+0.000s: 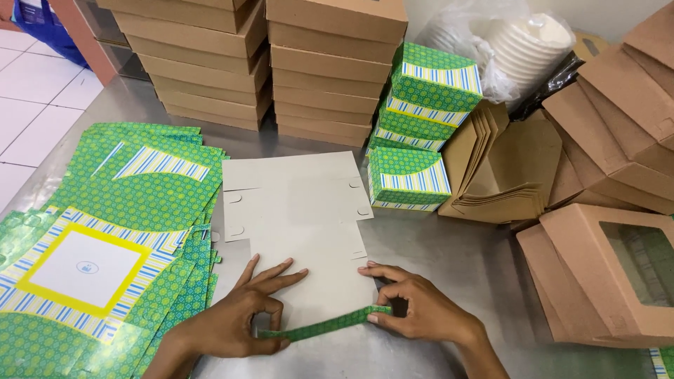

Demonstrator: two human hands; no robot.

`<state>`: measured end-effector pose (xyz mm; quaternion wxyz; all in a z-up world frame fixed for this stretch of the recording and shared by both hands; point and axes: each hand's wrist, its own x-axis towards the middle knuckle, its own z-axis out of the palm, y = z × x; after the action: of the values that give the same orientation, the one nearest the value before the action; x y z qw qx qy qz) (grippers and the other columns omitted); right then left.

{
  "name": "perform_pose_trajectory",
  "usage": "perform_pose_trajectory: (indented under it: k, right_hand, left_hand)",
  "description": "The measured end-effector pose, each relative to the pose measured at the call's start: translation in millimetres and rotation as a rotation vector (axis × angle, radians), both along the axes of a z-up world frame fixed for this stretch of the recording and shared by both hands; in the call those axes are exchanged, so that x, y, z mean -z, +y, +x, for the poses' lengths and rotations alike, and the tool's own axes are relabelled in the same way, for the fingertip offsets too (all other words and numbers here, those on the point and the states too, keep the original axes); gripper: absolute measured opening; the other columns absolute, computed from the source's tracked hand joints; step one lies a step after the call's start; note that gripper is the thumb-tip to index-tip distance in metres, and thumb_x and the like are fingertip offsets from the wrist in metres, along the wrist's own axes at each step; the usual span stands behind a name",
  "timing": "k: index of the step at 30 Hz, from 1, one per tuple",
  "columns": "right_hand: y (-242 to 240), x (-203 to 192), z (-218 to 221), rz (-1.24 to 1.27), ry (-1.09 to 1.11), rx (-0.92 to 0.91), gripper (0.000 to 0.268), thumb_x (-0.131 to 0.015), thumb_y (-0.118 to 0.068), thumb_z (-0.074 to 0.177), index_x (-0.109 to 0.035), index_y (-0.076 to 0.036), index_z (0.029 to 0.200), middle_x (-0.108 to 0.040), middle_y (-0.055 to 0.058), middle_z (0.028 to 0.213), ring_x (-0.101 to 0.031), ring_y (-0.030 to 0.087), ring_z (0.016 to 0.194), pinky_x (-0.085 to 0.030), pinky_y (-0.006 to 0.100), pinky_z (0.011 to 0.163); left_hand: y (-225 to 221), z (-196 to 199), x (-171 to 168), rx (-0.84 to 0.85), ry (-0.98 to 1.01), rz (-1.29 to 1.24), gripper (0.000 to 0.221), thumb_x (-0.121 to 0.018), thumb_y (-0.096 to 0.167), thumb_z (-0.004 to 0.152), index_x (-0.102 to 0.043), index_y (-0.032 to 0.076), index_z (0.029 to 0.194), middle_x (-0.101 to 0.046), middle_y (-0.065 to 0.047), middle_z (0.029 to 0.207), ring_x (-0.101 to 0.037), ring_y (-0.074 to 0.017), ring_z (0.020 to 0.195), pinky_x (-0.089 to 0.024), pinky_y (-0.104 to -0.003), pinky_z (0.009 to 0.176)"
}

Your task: Assembling cardboard boxes from flat templates by folding and tucking tabs on a stainless steel prep table.

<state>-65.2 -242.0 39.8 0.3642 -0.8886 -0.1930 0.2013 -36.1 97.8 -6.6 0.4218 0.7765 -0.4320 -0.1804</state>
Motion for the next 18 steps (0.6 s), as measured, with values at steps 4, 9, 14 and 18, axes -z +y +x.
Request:
perform_pose_trajectory:
  k: [4, 9, 14, 18]
  right_hand:
    - [2, 9, 0, -0.112, -0.072, 0.034, 0.036, -0.078, -0.035, 0.088, -0.065, -0.014, 0.062, -0.057, -0.004, 0.155, -0.062, 0.009, 0.134, -0.052, 0.031, 0.087]
    - [6, 12, -1, -0.141, -0.124, 0.058, 0.036, -0.084, -0.033, 0.084, -0.060, -0.015, 0.064, -0.059, -0.003, 0.150, -0.072, 0.011, 0.090, -0.051, 0.031, 0.070]
    - [7, 14, -1, -0.117, -0.142, 0.049, 0.037, -0.084, -0.033, 0.084, -0.060, -0.015, 0.063, -0.058, 0.000, 0.148, -0.071, 0.013, 0.082, -0.052, 0.032, 0.068]
    - [8, 18, 0, -0.095, -0.189, 0.034, 0.038, -0.082, -0.035, 0.085, -0.062, -0.012, 0.063, -0.054, 0.003, 0.152, -0.069, 0.015, 0.101, -0.052, 0.035, 0.077]
  left_hand:
    - [-2, 0, -1, -0.027, 0.060, 0.016, 0.033, -0.088, 0.023, 0.083, -0.061, 0.014, 0.067, -0.040, -0.008, 0.169, -0.013, -0.0293, 0.162, 0.015, -0.060, 0.120]
    - [-4, -2, 8, -0.098, -0.031, 0.037, 0.039, -0.092, 0.018, 0.075, -0.058, 0.014, 0.093, -0.039, -0.010, 0.167, -0.025, -0.0283, 0.159, 0.009, -0.057, 0.122]
    - [-7, -4, 5, -0.117, -0.037, 0.056, 0.047, -0.091, 0.018, 0.074, -0.061, 0.014, 0.110, -0.035, -0.009, 0.168, -0.022, -0.0285, 0.158, 0.010, -0.056, 0.122]
    - [-17, -11, -1, -0.150, -0.082, 0.112, 0.071, -0.094, 0.014, 0.067, -0.057, 0.017, 0.128, -0.030, -0.015, 0.168, -0.017, -0.0315, 0.158, 0.010, -0.060, 0.121]
